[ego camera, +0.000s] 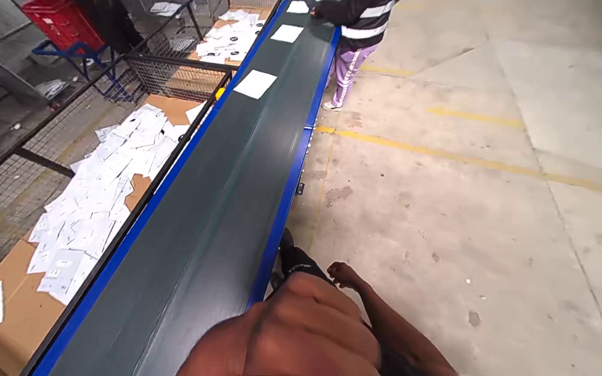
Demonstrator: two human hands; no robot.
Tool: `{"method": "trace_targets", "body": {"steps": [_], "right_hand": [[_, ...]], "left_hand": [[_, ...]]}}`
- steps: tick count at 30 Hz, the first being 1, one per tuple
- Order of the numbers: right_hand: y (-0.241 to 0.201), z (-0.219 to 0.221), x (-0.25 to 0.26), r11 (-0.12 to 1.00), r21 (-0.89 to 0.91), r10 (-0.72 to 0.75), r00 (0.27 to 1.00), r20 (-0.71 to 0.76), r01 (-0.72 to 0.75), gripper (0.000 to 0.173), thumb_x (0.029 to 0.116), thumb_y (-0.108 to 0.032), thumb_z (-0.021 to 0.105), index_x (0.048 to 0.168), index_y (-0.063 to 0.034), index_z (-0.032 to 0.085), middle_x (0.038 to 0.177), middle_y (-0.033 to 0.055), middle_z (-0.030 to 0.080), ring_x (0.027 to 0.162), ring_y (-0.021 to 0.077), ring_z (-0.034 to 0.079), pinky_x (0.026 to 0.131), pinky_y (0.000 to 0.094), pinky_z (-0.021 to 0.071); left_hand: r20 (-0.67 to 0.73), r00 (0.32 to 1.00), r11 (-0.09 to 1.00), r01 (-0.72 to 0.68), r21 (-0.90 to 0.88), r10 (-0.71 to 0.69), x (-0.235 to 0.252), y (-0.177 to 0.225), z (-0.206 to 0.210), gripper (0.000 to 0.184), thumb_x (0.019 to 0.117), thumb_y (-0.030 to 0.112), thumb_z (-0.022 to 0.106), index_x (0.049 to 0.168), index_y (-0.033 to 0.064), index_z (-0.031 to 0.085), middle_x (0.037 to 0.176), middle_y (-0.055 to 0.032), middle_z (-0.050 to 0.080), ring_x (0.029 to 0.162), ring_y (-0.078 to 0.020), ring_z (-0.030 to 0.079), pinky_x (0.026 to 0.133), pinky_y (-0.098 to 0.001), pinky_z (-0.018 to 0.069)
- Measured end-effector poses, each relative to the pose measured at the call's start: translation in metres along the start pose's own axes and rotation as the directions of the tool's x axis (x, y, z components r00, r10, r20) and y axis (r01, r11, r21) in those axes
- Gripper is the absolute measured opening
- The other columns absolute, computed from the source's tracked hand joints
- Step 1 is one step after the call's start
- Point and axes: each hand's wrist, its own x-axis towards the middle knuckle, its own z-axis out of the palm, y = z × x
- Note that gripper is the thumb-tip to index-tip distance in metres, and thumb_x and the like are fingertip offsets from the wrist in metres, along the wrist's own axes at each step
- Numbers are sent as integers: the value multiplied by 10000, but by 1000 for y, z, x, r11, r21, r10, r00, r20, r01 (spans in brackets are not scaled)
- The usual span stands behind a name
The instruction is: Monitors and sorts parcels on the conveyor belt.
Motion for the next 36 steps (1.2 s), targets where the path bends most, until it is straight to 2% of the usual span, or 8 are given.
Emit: {"method": "trace_targets", "body": {"steps": [4,10,14,18,24,27,33,36], "right_hand": [[23,8,2,997,-67,31,999,26,-29,347,1036,-356,593,1235,-80,664,936,140,720,746,253,706,695,456,600],[33,18,3,989,-142,38,998,55,-30,347,1005,-347,632,1225,-84,686,1034,178,724,869,306,715,787,517,584],[17,14,5,987,-159,27,998,56,-18,327,997,-333,644,1215,-94,695,1026,169,730,866,300,714,789,516,579],[-7,6,9,989,-145,37,998,55,-29,321,1022,-341,613,1210,-92,686,965,149,725,795,270,707,746,485,591],[-33,-1,22,994,-108,6,998,67,2,349,1040,-347,584,1247,-76,659,989,145,726,801,264,716,742,475,599],[-41,1,22,991,-124,-43,997,71,52,358,1045,-343,565,1245,-63,664,1024,167,728,840,296,724,772,507,603],[-35,8,25,979,-193,-53,995,79,67,365,1036,-364,568,1234,-78,680,1000,171,731,836,296,722,783,512,594],[-31,8,21,982,-181,-41,997,67,53,349,1028,-358,584,1209,-78,688,965,154,731,798,277,715,754,491,595]], "left_hand": [[-23,1000,993,4,116,-1,-60,-49,-4,478,1093,347,430,686,108,505,599,-29,496,561,-140,518,546,-278,464],[-210,950,953,264,148,-231,-132,-61,-10,453,1068,273,542,655,103,468,566,-12,463,527,-105,496,525,-251,452],[-417,817,879,469,79,-398,-168,-64,-16,429,1088,272,507,714,71,566,582,-7,523,527,-77,535,527,-236,484],[-503,659,752,658,26,-559,-193,-72,-32,426,1103,265,467,752,67,608,572,-9,538,503,-98,557,515,-264,525],[-492,441,383,897,219,-751,-245,-88,-55,319,1055,355,562,892,109,681,730,19,665,636,-100,648,596,-287,585],[-483,387,247,912,329,-785,-264,-91,-60,312,1034,405,568,971,142,723,815,51,700,719,-50,665,670,-281,597],[-469,351,201,919,340,-811,-280,-95,-61,295,1032,391,569,1048,151,738,893,55,724,778,-34,681,723,-265,607],[-419,289,137,924,356,-861,-286,-99,-63,362,1035,445,543,1135,151,728,980,37,736,851,-51,698,784,-301,617]]}}
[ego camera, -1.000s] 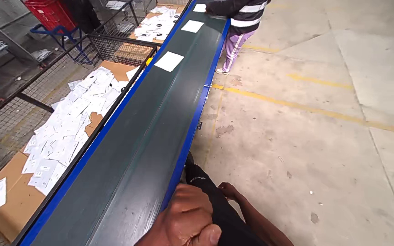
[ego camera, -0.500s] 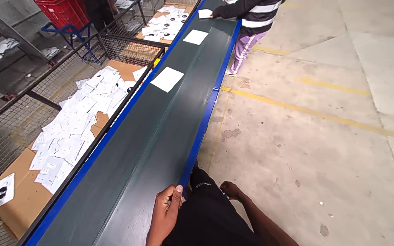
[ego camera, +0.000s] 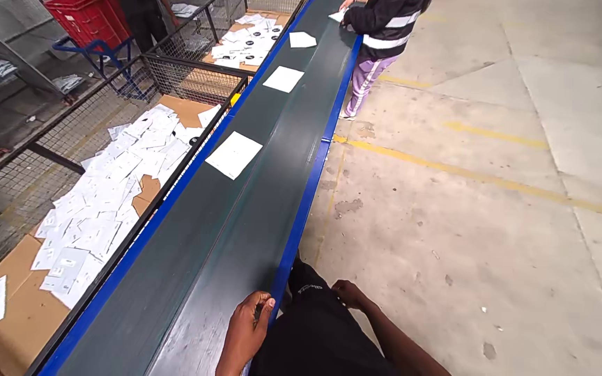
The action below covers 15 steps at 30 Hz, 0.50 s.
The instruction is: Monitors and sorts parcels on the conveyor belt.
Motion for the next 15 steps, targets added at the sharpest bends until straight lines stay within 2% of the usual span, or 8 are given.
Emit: {"method": "trace_targets", "body": {"steps": [6,8,12,15], "right_hand": [[19,2,-6,998,45,53,999,5,-54,306,1029,-325,607,1192,-79,687,912,136,728,731,250,706,693,461,600],[21,2,-10,997,39,70,998,6,-70,298,1030,-321,605,1184,-79,688,905,138,724,733,251,702,692,463,597],[18,-1,-18,997,-21,69,998,11,-68,291,1029,-317,613,1189,-88,697,918,136,727,747,247,698,717,469,587],[17,-1,-20,996,-36,83,996,29,-82,290,1028,-306,621,1201,-85,693,956,145,734,769,259,708,730,477,592]], "left_hand": [[200,972,988,99,117,-121,7,-11,3,519,1031,533,490,1330,141,652,1148,-23,725,1022,-148,701,932,-436,581],[245,952,975,140,175,-180,6,-15,4,559,1029,544,479,1388,139,616,1271,-49,690,1169,-183,660,1041,-470,524],[247,935,949,192,249,-254,6,-27,3,642,1013,581,484,1473,138,543,1483,-97,553,1385,-247,516,1145,-494,434],[127,965,928,175,329,-227,1,-47,3,743,999,650,443,1551,153,451,1638,-104,362,1539,-306,275,1226,-520,302]]}}
